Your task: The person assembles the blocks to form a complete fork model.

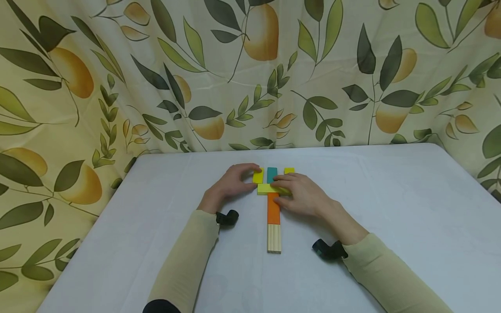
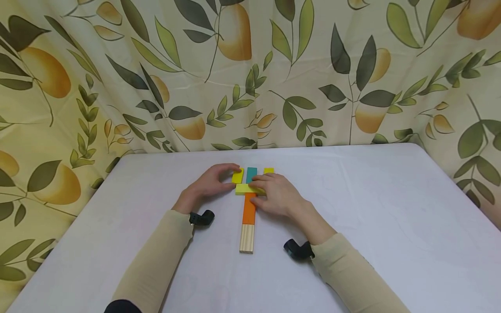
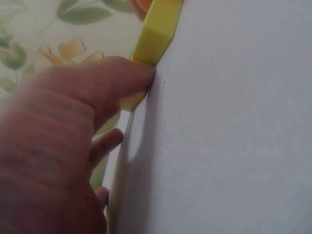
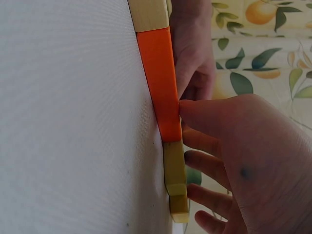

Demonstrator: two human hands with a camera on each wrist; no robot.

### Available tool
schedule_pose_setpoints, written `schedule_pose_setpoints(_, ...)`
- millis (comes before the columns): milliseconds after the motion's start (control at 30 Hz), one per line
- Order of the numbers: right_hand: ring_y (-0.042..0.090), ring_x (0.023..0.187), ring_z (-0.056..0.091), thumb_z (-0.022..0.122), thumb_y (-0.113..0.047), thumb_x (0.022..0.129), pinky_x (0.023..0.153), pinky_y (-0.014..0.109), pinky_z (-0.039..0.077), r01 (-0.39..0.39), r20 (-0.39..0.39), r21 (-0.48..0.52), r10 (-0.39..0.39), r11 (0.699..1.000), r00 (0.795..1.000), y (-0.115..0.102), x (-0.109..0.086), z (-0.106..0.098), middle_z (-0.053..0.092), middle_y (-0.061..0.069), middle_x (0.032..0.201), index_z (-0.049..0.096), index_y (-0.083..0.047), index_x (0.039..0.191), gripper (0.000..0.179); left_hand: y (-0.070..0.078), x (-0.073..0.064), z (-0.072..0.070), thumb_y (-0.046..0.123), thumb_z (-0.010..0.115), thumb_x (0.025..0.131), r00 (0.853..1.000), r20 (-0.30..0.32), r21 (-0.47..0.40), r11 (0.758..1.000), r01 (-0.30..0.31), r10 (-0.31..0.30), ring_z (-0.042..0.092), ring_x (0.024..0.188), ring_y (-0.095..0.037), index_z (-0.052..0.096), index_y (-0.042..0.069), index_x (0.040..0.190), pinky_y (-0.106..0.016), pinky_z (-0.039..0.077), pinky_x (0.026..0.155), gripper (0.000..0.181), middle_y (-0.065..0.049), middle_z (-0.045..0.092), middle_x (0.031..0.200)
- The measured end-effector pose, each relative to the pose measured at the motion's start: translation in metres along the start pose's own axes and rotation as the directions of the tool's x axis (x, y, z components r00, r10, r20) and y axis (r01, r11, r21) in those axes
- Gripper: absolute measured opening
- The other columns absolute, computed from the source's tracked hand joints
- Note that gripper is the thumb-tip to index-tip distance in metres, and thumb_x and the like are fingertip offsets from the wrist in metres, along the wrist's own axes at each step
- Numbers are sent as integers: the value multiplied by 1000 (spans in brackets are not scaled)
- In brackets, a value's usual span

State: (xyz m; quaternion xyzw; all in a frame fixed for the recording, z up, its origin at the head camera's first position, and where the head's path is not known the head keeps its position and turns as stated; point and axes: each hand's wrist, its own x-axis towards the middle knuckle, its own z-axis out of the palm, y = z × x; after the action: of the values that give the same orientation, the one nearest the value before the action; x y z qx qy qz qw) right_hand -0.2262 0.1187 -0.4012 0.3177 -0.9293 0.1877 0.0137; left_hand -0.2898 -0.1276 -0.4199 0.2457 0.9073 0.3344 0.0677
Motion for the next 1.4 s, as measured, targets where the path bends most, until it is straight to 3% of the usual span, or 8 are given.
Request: schedule_pose_setpoints(1400,35,131,50,70,-29,93,113,56,31,10,-11,1,-10,1000,1000,0,-1,0,59,11,140,68,-9,131,43,-2,0,0,17,76,89,1000,-3,-33,999,-7,7,42,138,-18,64,18,133,-41,25,118,45,3,54,145)
